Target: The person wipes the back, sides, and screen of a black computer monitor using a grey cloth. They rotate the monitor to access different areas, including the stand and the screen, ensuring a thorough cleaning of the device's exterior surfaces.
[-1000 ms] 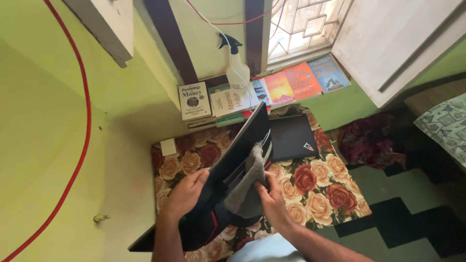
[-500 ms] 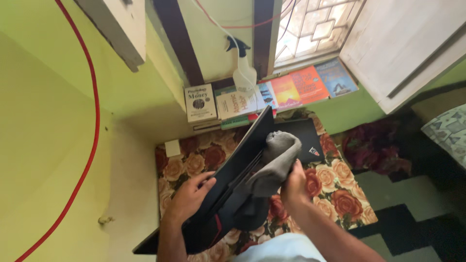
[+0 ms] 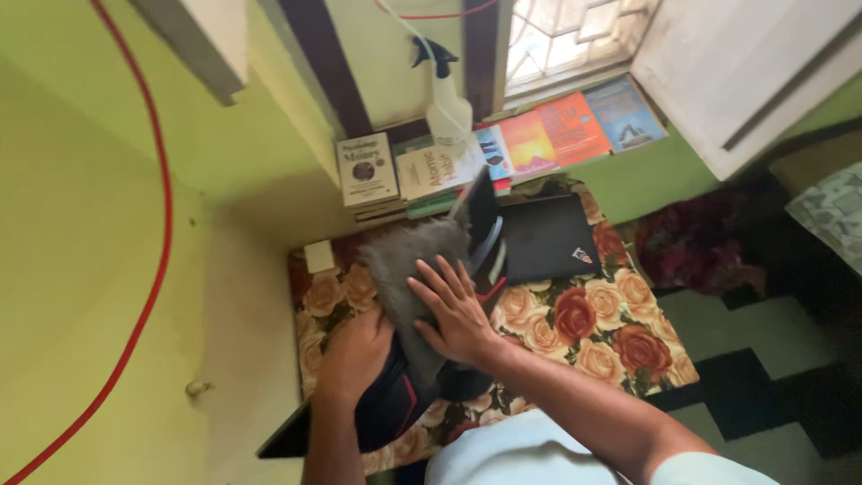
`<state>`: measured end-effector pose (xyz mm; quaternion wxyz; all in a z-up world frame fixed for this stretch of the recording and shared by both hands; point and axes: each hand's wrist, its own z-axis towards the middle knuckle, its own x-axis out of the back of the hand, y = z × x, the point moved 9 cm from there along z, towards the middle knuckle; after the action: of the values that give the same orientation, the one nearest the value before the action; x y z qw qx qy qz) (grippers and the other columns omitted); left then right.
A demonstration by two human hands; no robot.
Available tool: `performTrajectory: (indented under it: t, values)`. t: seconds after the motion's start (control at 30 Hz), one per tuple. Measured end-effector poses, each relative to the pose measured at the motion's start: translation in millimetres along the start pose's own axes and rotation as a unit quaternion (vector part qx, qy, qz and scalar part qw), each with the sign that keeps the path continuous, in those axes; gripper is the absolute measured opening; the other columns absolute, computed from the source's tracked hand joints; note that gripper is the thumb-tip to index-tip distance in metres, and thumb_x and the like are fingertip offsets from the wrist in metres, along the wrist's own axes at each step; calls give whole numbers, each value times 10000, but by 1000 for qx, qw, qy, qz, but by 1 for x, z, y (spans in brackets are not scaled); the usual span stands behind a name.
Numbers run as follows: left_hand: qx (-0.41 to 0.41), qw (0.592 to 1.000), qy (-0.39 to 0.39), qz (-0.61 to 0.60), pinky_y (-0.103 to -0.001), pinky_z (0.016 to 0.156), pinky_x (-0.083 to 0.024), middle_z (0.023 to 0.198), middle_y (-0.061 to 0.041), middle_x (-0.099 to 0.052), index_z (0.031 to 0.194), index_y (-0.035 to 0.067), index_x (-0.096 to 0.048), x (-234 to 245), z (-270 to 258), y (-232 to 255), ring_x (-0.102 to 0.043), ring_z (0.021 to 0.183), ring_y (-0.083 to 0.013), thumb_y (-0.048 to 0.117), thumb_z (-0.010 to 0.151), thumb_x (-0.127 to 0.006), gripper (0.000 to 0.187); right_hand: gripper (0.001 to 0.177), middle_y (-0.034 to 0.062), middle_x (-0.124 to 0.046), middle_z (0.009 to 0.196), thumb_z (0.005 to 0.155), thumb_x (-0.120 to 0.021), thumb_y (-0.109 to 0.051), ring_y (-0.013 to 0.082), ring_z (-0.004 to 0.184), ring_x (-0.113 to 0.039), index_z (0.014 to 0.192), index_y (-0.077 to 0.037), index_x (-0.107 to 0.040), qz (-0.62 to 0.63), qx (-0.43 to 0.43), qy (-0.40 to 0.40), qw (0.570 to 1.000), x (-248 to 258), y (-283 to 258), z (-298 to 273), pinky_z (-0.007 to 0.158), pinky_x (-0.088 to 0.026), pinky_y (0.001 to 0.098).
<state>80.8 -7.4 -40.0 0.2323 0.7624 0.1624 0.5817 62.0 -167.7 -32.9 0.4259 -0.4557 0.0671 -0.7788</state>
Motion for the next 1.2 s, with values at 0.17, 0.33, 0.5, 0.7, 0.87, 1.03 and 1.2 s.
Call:
performTrajectory:
  t: [0.17,0.33,0.5,0.7,0.87,1.03,1.2]
  values:
    - [40,997,30,66,-490,904,-542,1188,-207,-706,1391,116,-585,20,-1,11,-678,1089,-406,545,947,-541,619,699,159,-324,1661,919,-677,-233,412,1579,-201,1554,-110,-410,-6,-12,24,1000,1,49,42,1277,-129,601]
    - [20,996,48,71,-478,901,-553,1187,-209,-713,1359,69,-604,24,-8,7,-691,1089,-393,588,929,-561,676,603,157,-309,1698,983,-617,-168,376,1613,-183,1556,-118,-435,-7,-96,119,988,21,116,74,1312,-165,501]
    - [51,997,11,62,-473,887,-564,1136,-187,-738,1347,97,-618,21,-21,14,-705,1070,-373,562,921,-565,633,499,200,-442,1545,1082,-481,-172,306,1433,-400,1558,-46,-404,241,-176,220,929,1,215,65,1189,-330,379]
    - [13,997,49,54,-468,866,-567,1126,-197,-735,1307,66,-636,20,-18,32,-708,1036,-382,500,958,-550,563,453,92,-616,1276,1123,-446,-272,174,1100,-589,1498,-22,-495,554,-253,219,762,-94,318,-10,978,-488,308]
    - [0,993,67,93,-475,890,-556,1155,-177,-731,1276,59,-635,15,-13,45,-703,1057,-369,534,959,-538,579,545,112,-589,1323,1063,-422,-363,236,1163,-573,1541,-105,-388,521,-450,223,691,-144,329,-100,1001,-486,371]
    - [-2,989,100,110,-477,913,-549,1181,-170,-725,1297,69,-624,20,-12,50,-698,1086,-359,602,963,-501,641,695,212,-555,1419,1015,-457,-527,330,1284,-557,1557,-110,-331,353,-613,133,695,-171,284,-184,1056,-457,435]
    - [35,989,91,111,-477,932,-543,1232,-177,-697,1508,145,-466,16,-18,46,-678,1121,-373,605,976,-447,704,579,253,-660,1247,965,-572,-430,355,1126,-633,1346,7,-550,272,-666,140,680,-172,249,-227,979,-495,454]
